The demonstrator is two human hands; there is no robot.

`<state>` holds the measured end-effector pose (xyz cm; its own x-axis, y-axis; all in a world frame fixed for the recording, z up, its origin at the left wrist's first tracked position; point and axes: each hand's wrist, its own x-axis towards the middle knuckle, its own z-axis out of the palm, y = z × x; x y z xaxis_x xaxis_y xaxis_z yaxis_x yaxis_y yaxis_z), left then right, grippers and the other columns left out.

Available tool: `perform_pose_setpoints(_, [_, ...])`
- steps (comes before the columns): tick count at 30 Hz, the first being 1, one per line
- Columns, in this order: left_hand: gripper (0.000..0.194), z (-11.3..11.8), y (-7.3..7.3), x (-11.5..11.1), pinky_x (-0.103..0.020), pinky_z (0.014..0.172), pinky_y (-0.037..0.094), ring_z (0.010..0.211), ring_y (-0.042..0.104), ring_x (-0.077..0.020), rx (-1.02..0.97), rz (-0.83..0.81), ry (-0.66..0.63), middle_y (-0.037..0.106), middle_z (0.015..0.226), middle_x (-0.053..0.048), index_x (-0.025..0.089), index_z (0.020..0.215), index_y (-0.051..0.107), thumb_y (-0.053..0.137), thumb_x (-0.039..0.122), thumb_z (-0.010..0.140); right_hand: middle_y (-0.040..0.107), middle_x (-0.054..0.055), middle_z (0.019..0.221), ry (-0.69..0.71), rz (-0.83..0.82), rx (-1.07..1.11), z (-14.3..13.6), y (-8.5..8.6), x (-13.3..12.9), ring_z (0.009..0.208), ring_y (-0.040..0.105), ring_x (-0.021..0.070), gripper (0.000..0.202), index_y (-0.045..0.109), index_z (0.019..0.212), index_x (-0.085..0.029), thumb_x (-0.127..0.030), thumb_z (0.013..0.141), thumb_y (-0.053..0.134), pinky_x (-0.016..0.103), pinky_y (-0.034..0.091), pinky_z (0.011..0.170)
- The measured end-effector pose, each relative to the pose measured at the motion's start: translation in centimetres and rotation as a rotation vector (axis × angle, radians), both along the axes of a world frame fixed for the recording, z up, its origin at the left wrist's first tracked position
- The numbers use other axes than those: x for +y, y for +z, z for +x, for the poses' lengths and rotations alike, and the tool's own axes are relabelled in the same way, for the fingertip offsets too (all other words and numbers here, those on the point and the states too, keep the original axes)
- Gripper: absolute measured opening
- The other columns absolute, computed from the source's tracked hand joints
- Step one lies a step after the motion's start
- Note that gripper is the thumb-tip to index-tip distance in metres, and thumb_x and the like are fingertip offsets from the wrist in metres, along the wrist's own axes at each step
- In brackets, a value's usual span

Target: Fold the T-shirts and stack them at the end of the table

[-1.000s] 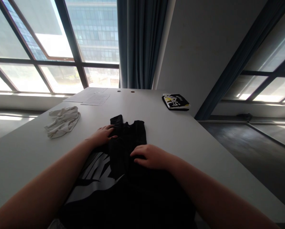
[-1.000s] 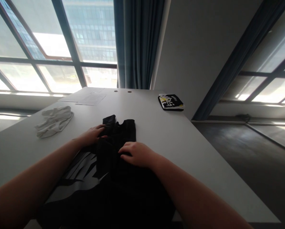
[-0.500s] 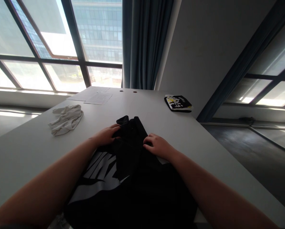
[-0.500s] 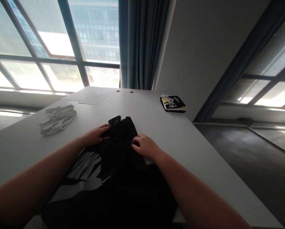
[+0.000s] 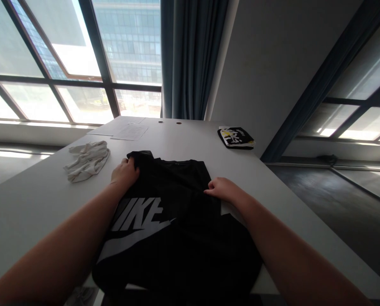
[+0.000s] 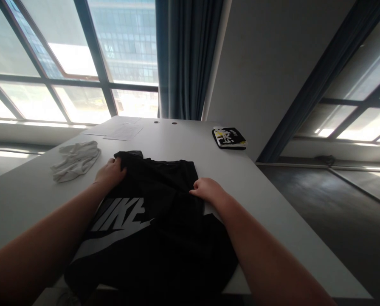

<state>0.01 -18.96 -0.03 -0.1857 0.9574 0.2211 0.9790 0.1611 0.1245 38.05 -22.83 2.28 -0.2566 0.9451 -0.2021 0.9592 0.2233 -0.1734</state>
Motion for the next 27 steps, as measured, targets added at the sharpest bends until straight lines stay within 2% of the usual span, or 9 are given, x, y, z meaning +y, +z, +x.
perform_pose_setpoints(4, [0.064, -1.5, -0.4, 0.5, -0.049, 0.1, 0.048, 0.126, 0.059, -0.0409, 0.003, -0.059, 0.075, 0.057, 0.139, -0.027, 0.008, 0.149, 0.045, 0.043, 0.044, 0.096, 0.071, 0.007, 0.082, -0.118, -0.002, -0.113, 2.0, 0.0, 0.9, 0.079, 0.065, 0.0232, 0.024, 0.073, 0.082, -0.02, -0.041, 0.09, 0.065, 0.031, 0.038, 0.065])
perform_pose_setpoints(7, [0.058, -1.7, -0.7, 0.8, -0.05, 0.101, 0.048, 0.125, 0.058, -0.041, 0.041, -0.081, 0.036, 0.06, 0.134, -0.024, 0.012, 0.138, 0.059, 0.043, 0.049, 0.096, 0.071, 0.012, 0.108, -0.144, 0.214, -0.101, 2.7, -0.5, 1.3, 0.099, 0.065, 0.0279, 0.027, 0.072, 0.109, -0.019, -0.034, 0.086, 0.068, 0.033, 0.045, 0.083])
perform_pose_setpoints(9, [0.057, -1.2, -0.9, 0.8, -0.049, 0.104, 0.046, 0.127, 0.056, -0.0388, 0.053, -0.034, -0.049, 0.059, 0.136, -0.021, 0.016, 0.138, 0.061, 0.043, 0.05, 0.096, 0.067, 0.014, 0.12, -0.078, 0.335, -0.059, 2.5, -1.0, 1.4, 0.112, 0.061, 0.0298, 0.037, 0.07, 0.122, -0.02, -0.031, 0.086, 0.07, 0.036, 0.044, 0.096])
perform_pose_setpoints(11, [0.057, -0.5, -1.2, 0.8, -0.045, 0.11, 0.043, 0.13, 0.054, -0.0341, 0.035, 0.021, -0.214, 0.058, 0.141, -0.016, 0.02, 0.143, 0.06, 0.042, 0.051, 0.098, 0.066, 0.013, 0.122, -0.007, 0.342, -0.032, 2.0, -1.5, 1.4, 0.116, 0.059, 0.0295, 0.037, 0.07, 0.124, -0.021, -0.03, 0.088, 0.068, 0.036, 0.043, 0.101])
perform_pose_setpoints(14, [0.057, 0.5, -1.9, 0.6, -0.042, 0.118, 0.036, 0.137, 0.051, -0.0294, -0.014, -0.038, -0.462, 0.054, 0.149, -0.012, 0.024, 0.145, 0.059, 0.039, 0.053, 0.1, 0.067, 0.011, 0.12, 0.023, 0.265, -0.025, 1.2, -2.0, 1.2, 0.11, 0.064, 0.0266, 0.033, 0.072, 0.123, -0.023, -0.027, 0.092, 0.061, 0.033, 0.046, 0.094])
perform_pose_setpoints(16, [0.059, 1.0, -2.4, 0.4, -0.044, 0.12, 0.034, 0.143, 0.046, -0.0307, -0.021, -0.109, -0.517, 0.049, 0.156, -0.012, 0.024, 0.147, 0.058, 0.04, 0.055, 0.1, 0.068, 0.01, 0.12, 0.011, 0.232, -0.019, 1.0, -2.2, 1.1, 0.105, 0.066, 0.0253, 0.034, 0.071, 0.124, -0.024, -0.027, 0.093, 0.058, 0.033, 0.047, 0.087])
perform_pose_setpoints(19, [0.062, 1.2, -2.8, 0.3, -0.05, 0.121, 0.031, 0.149, 0.038, -0.0333, 0.001, -0.146, -0.482, 0.041, 0.163, -0.012, 0.026, 0.152, 0.052, 0.042, 0.057, 0.099, 0.07, 0.01, 0.12, -0.021, 0.213, -0.024, 1.3, -2.3, 1.2, 0.106, 0.067, 0.0265, 0.035, 0.069, 0.125, -0.024, -0.027, 0.092, 0.057, 0.033, 0.047, 0.084])
perform_pose_setpoints(24, [0.063, 1.1, -2.3, 0.1, -0.054, 0.118, 0.033, 0.148, 0.039, -0.0371, 0.065, -0.16, -0.329, 0.04, 0.163, -0.015, 0.028, 0.156, 0.048, 0.036, 0.058, 0.102, 0.072, 0.01, 0.118, -0.127, 0.188, -0.054, 2.7, -2.2, 2.0, 0.104, 0.068, 0.0276, 0.034, 0.069, 0.12, -0.025, -0.026, 0.088, 0.058, 0.034, 0.047, 0.08])
perform_pose_setpoints(27, [0.064, 1.0, -1.6, -0.1, -0.057, 0.113, 0.037, 0.144, 0.043, -0.0391, 0.094, -0.163, -0.252, 0.044, 0.16, -0.016, 0.028, 0.154, 0.05, 0.031, 0.06, 0.103, 0.072, 0.011, 0.114, -0.196, 0.19, -0.076, 3.7, -2.2, 2.5, 0.1, 0.068, 0.0273, 0.03, 0.069, 0.114, -0.023, -0.038, 0.089, 0.061, 0.034, 0.046, 0.079])
